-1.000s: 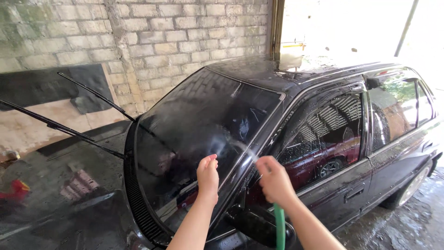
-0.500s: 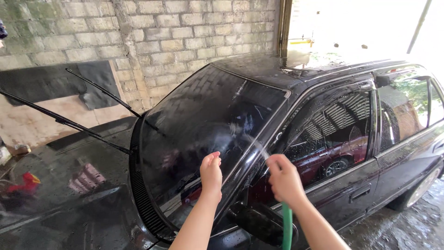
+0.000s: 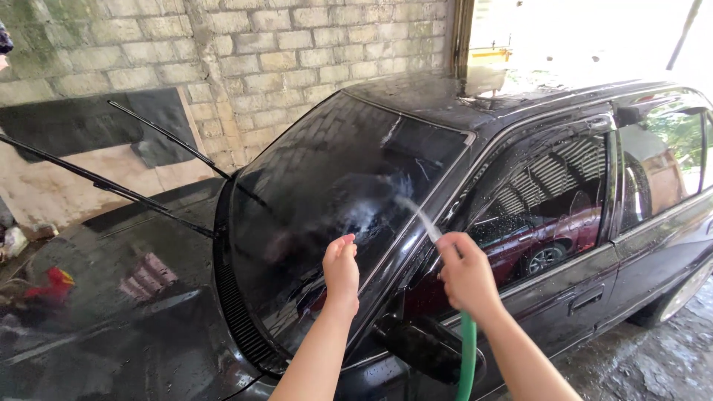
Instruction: Washing the hood, wheels, windshield, and roof of a car using a hose.
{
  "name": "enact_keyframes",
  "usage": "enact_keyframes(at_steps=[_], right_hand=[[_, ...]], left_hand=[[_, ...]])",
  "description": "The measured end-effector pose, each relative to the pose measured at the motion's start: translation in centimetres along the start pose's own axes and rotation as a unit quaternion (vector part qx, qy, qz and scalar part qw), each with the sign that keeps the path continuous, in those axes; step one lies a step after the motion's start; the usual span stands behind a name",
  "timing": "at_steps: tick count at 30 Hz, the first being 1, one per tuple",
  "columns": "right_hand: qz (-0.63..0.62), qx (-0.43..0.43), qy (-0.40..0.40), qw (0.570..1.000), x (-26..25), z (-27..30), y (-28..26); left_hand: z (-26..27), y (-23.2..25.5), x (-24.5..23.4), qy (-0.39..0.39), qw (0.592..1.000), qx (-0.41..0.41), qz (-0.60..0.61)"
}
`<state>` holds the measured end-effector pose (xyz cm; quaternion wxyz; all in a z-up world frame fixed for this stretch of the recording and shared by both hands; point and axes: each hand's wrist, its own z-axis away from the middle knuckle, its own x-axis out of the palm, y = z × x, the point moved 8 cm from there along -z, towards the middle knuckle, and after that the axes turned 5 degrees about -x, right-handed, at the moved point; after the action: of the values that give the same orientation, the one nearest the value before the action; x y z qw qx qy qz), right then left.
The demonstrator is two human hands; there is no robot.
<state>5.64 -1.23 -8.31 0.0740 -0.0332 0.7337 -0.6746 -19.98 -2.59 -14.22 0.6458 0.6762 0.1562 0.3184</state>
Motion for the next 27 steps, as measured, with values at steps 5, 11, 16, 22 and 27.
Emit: enact_keyframes(at_steps=[5,11,16,22,27], right_hand=[[-0.012,0.005,-0.018,1.0,0.4,0.3,-0.7],[0.063,0.059,-0.103,0.991,2.5,0.5,3.0],[0.014,0.029,-0.027,0.999,0.0,-1.4,1.6],[0.09,0.054,-0.119,0.987,2.6,0.8,3.0],[0.078,0.075,-0.151,0.983,1.9,0.1,4.0]], left_hand=[[0.4,0.4,0.0,-0.006,1.0,-0.003,0.0],[0.4,-0.5,0.9,-0.009,1.0,-0.013,-0.007],[0.0,-0.6,0.9,-0.001,1.0,-0.012,-0.01],[-0.8,-1.9,1.9,0.004,1.0,0.02,0.011],[-1.5,-2.9,2.5,0.003,1.0,0.012,0.011]])
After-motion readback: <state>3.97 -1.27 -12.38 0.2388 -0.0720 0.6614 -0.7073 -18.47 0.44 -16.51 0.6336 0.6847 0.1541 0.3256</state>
